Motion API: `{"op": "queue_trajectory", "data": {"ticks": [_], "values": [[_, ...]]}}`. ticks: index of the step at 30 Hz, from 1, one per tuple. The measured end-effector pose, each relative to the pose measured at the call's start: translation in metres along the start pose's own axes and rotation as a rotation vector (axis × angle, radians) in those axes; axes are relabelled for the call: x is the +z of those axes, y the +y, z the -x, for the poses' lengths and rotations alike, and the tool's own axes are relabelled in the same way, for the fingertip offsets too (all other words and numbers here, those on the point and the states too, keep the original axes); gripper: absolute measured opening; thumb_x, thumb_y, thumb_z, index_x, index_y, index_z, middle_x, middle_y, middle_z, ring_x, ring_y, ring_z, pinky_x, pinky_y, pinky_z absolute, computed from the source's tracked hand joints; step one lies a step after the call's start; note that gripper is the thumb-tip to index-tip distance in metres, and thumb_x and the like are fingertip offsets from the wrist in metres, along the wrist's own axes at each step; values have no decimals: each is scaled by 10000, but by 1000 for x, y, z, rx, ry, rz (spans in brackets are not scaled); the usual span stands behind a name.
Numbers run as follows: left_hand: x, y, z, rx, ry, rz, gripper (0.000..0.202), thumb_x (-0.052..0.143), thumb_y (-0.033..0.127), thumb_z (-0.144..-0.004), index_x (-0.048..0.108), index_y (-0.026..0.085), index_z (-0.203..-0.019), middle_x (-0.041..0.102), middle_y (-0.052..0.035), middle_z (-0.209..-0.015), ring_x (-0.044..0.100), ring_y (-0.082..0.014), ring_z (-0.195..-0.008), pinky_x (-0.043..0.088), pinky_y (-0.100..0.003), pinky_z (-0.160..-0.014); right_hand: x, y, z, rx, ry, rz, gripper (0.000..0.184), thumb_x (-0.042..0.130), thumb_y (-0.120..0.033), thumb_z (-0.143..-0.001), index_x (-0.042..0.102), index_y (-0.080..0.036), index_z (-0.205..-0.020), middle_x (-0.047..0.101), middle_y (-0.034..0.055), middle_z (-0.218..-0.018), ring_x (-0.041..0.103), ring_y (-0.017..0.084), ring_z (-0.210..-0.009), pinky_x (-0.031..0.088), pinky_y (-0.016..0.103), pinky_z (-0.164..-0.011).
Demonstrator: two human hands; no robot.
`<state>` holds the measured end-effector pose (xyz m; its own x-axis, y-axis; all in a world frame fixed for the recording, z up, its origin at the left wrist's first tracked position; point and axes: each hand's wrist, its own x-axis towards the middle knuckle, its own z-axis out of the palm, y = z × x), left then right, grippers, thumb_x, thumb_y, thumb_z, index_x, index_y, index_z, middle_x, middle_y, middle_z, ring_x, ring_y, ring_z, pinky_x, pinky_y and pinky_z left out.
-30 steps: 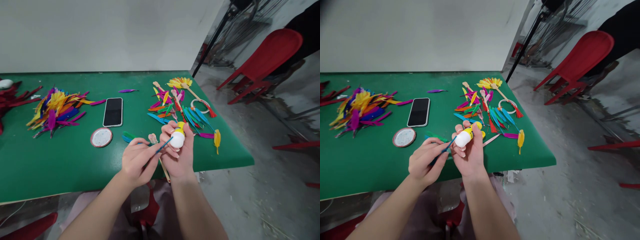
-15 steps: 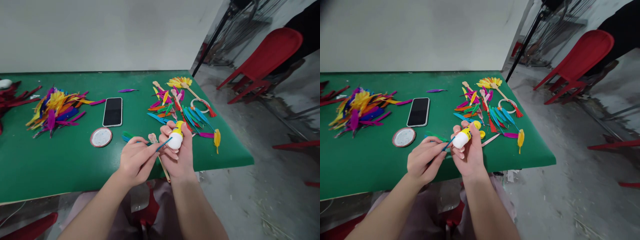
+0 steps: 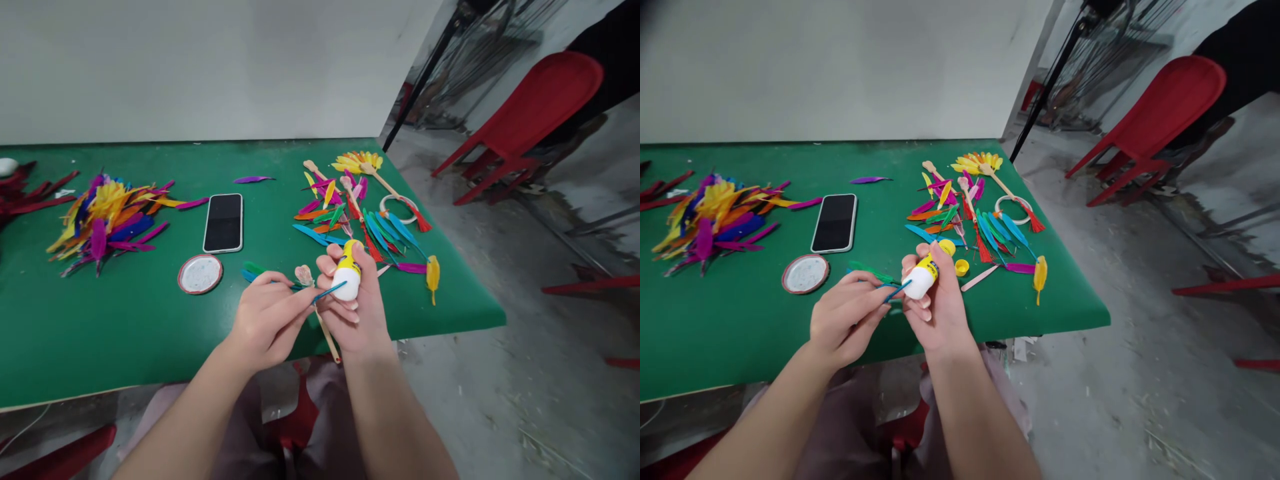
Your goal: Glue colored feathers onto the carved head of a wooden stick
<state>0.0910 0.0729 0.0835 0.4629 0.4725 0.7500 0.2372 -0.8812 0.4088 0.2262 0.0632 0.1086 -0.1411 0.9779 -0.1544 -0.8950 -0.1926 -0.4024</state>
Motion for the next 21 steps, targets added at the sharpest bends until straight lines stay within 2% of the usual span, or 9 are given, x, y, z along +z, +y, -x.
{"op": "queue_trajectory", "data": {"ticks": [5, 9, 14, 17, 21], "values": [[-3, 0, 0, 4, -22, -9, 189, 480, 85, -798, 583, 128, -951, 583, -1, -563, 525, -108, -528, 484, -313, -657, 1, -1, 0, 8, 74, 43, 227, 637, -327, -713, 469, -174, -718, 497, -84, -543, 282, -22, -263, 177, 66, -197], [-4, 1, 1, -21, 50, 16, 193, 466, 77, -800, 574, 151, -942, 576, 10, -564, 552, -117, -571, 494, -308, -670, 1, 1, 0, -16, 69, 87, 213, 625, -325, -718, 471, -179, -707, 506, -90, -541, 260, -20, -247, 172, 79, -197], [-5, -1, 2, -73, 149, 89, 216, 474, 46, -788, 586, 133, -950, 576, 5, -602, 532, -104, -572, 485, -321, -676, 4, 0, 1, -135, 114, 136, 119, 603, -226, -727, 498, -175, -708, 579, -71, -613, 262, -24, -248, 182, 82, -208], [-5, -2, 3, -108, 201, 119, 227, 469, 51, -795, 594, 130, -967, 566, 7, -592, 526, -106, -577, 478, -321, -666, 6, -5, 5, -165, 74, 92, 127, 637, -241, -710, 540, -184, -770, 581, -69, -619, 304, -24, -280, 222, 62, -233], [-5, -2, 1, -181, 268, 107, 219, 457, 71, -811, 601, 131, -964, 557, 8, -570, 510, -103, -569, 470, -288, -623, 6, -11, 11, -170, -34, 45, 158, 634, -184, -693, 577, -204, -839, 647, -27, -757, 395, -15, -351, 328, 52, -287]]}}
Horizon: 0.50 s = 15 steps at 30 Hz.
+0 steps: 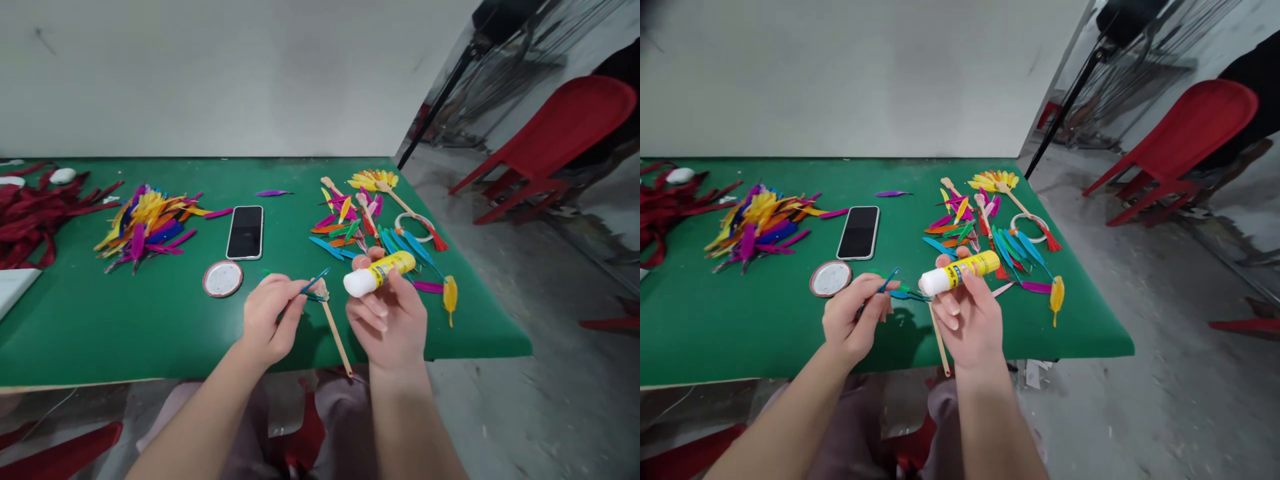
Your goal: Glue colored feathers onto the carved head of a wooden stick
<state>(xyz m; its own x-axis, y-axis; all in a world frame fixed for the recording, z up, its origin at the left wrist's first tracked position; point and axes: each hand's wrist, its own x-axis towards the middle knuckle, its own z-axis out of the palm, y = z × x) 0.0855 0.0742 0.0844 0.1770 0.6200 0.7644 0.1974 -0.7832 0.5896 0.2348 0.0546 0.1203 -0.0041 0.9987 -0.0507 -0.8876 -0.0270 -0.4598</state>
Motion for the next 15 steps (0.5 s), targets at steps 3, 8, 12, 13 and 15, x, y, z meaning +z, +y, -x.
{"op": "queue_trajectory", "data": {"ticks": [3, 8, 12, 13, 15], "values": [[0, 1, 0, -21, 6, 0, 230, 456, 83, -818, 600, 141, -988, 571, 5, -587, 507, -98, -557, 467, -268, -604, -1, 0, 1, -5, -19, -4, 185, 659, -169, -675, 595, -213, -843, 682, -18, -808, 416, -7, -368, 360, 51, -296], [-1, 5, 0, -39, 1, -21, 230, 457, 91, -823, 599, 149, -995, 589, -1, -624, 512, -89, -545, 468, -254, -604, -2, 7, -4, 24, 24, -43, 279, 762, -319, -597, 602, -184, -782, 697, -6, -774, 485, 1, -418, 385, 38, -309], [0, 7, -1, 31, -16, -48, 234, 465, 79, -812, 593, 134, -1000, 539, 19, -546, 513, -99, -550, 472, -263, -618, -5, 11, -7, 138, 17, -188, 280, 755, -301, -619, 587, -136, -770, 650, -19, -675, 479, -27, -408, 345, -8, -300], [1, 8, -1, 45, -23, -51, 232, 465, 77, -810, 592, 129, -997, 533, 21, -533, 510, -101, -548, 473, -266, -616, -6, 12, -8, 166, 17, -212, 281, 747, -302, -633, 585, -125, -779, 637, -20, -651, 472, -31, -394, 343, -10, -299], [3, 8, 0, 60, -39, -60, 223, 466, 76, -807, 592, 120, -985, 539, 14, -533, 511, -107, -551, 473, -270, -611, -8, 15, -8, 212, 32, -238, 288, 731, -307, -656, 584, -119, -816, 628, -17, -631, 464, -33, -370, 350, -6, -302]]}}
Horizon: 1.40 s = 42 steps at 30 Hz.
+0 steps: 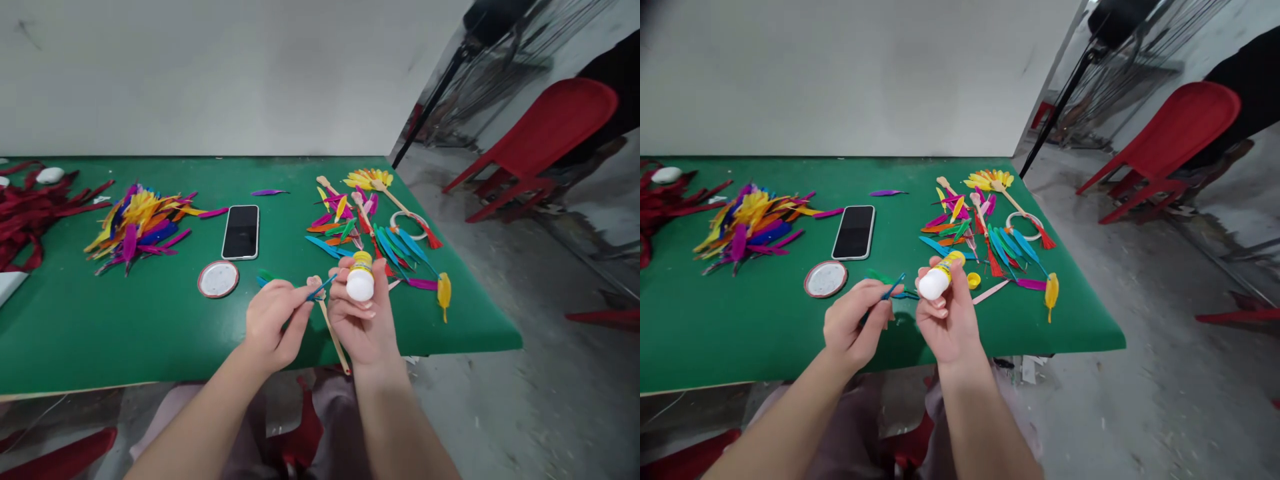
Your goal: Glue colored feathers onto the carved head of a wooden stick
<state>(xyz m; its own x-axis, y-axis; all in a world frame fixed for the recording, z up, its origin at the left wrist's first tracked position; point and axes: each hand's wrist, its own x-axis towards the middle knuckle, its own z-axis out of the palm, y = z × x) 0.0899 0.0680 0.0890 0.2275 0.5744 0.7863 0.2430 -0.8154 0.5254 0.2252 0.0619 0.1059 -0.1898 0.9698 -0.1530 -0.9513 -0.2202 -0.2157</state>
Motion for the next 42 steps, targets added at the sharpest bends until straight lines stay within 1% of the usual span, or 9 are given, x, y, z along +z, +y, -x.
{"op": "queue_trajectory", "data": {"ticks": [5, 10, 13, 18, 25, 34, 36, 39, 42], "values": [[4, 3, 0, 39, -12, -36, 214, 470, 70, -801, 591, 106, -974, 560, 2, -558, 524, -109, -576, 479, -270, -634, -2, 6, -3, 41, 59, -9, 306, 733, -317, -647, 573, -130, -829, 641, -8, -651, 483, -25, -364, 384, 13, -321], [7, 5, 0, 6, -7, -12, 211, 472, 58, -796, 594, 96, -964, 524, 17, -511, 511, -108, -566, 471, -249, -597, 0, 6, -4, 19, 89, -4, 345, 763, -312, -601, 568, -128, -818, 643, -2, -638, 517, 0, -387, 390, 27, -316], [8, 4, 2, -22, 11, 13, 204, 469, 62, -798, 593, 99, -956, 509, 21, -496, 506, -110, -558, 469, -250, -580, 1, 6, -3, 17, 82, -26, 330, 750, -306, -621, 563, -124, -822, 646, -2, -652, 502, -13, -378, 382, 17, -316], [8, 5, 3, -50, -10, 33, 227, 462, 74, -806, 599, 114, -983, 491, 32, -476, 504, -109, -542, 469, -252, -576, 0, 6, -3, 26, 61, -5, 338, 740, -329, -631, 545, -142, -835, 643, -21, -659, 515, -11, -400, 384, 13, -319], [9, 6, 2, -66, -33, 23, 210, 463, 77, -807, 615, 98, -950, 483, 30, -457, 505, -112, -537, 470, -255, -582, -2, 6, -4, 27, 59, -1, 335, 726, -341, -647, 538, -148, -847, 650, -21, -682, 492, -27, -387, 376, 6, -319], [7, 3, 3, -28, -24, 28, 194, 483, 61, -795, 611, 114, -931, 540, 18, -530, 479, -92, -505, 473, -263, -590, 4, 6, -3, -45, 119, 96, 333, 762, -325, -595, 571, -132, -789, 642, -18, -617, 463, -30, -351, 334, 6, -293], [6, 3, 3, -27, -34, 24, 187, 486, 65, -796, 605, 127, -926, 560, 12, -547, 497, -97, -522, 477, -263, -594, 5, 6, -3, -58, 136, 118, 331, 766, -332, -586, 577, -134, -773, 644, -15, -607, 456, -29, -342, 323, 10, -285], [5, 3, 2, -25, -55, 11, 169, 487, 78, -800, 599, 135, -914, 581, 2, -560, 543, -117, -568, 479, -264, -590, 5, 7, -3, -67, 162, 134, 307, 741, -356, -617, 576, -143, -765, 636, -22, -583, 437, -29, -326, 303, 14, -273], [4, 2, 1, -27, -69, 5, 160, 484, 84, -803, 599, 131, -904, 580, 0, -543, 561, -126, -572, 477, -260, -572, 5, 6, -3, -63, 178, 131, 284, 707, -376, -658, 566, -154, -764, 628, -29, -574, 425, -27, -319, 298, 20, -270]]}}
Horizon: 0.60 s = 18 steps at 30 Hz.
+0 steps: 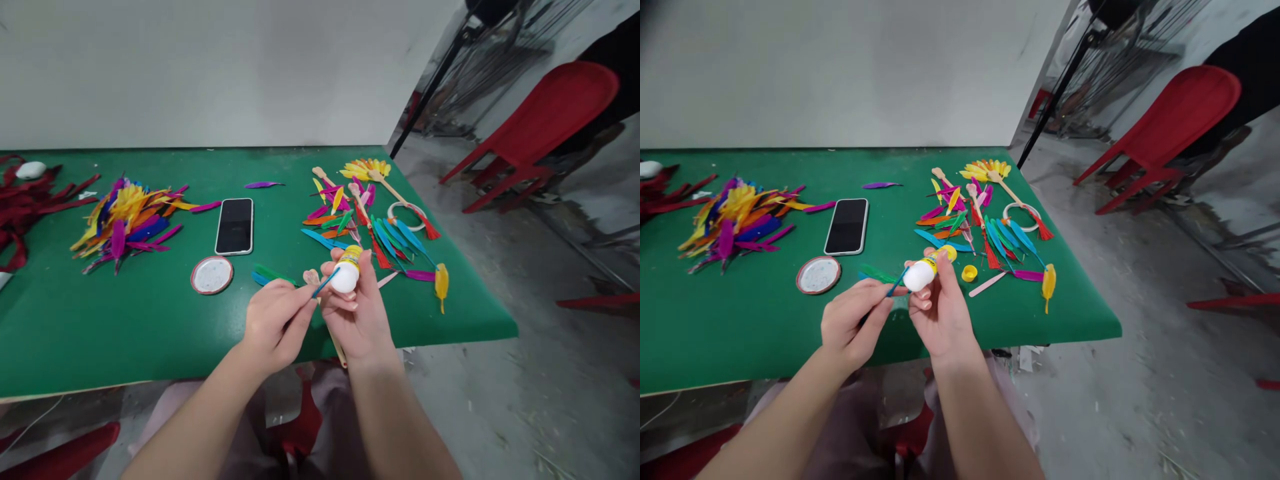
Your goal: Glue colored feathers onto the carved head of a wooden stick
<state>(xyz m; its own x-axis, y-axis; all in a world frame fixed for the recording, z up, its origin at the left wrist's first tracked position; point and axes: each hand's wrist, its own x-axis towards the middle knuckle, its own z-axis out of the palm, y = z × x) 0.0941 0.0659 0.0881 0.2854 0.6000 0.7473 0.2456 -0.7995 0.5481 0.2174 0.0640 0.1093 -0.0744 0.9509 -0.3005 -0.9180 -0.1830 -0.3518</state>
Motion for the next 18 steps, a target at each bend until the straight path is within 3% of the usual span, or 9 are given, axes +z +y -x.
{"op": "queue_trajectory", "data": {"ticks": [9, 14, 18], "values": [[-4, -3, -1, 23, -45, 26, 165, 487, 78, -798, 603, 123, -907, 589, -16, -542, 602, -147, -606, 488, -270, -567, 1, -1, 0, 8, 38, 29, 272, 670, -396, -696, 546, -160, -755, 585, -53, -552, 392, -27, -309, 288, 33, -261], [-4, -4, 0, 79, -37, 17, 183, 490, 66, -786, 591, 138, -921, 610, -15, -573, 599, -144, -605, 494, -285, -591, 0, 0, -1, 8, 15, 20, 274, 680, -385, -688, 546, -156, -759, 558, -69, -538, 391, -30, -314, 297, 30, -265], [-5, -3, 0, 35, 7, -8, 168, 475, 83, -801, 601, 132, -901, 609, -21, -581, 598, -144, -616, 485, -267, -564, -1, 0, 0, 47, -2, -22, 290, 696, -380, -672, 541, -154, -769, 578, -54, -565, 394, -29, -314, 298, 29, -260]]}}
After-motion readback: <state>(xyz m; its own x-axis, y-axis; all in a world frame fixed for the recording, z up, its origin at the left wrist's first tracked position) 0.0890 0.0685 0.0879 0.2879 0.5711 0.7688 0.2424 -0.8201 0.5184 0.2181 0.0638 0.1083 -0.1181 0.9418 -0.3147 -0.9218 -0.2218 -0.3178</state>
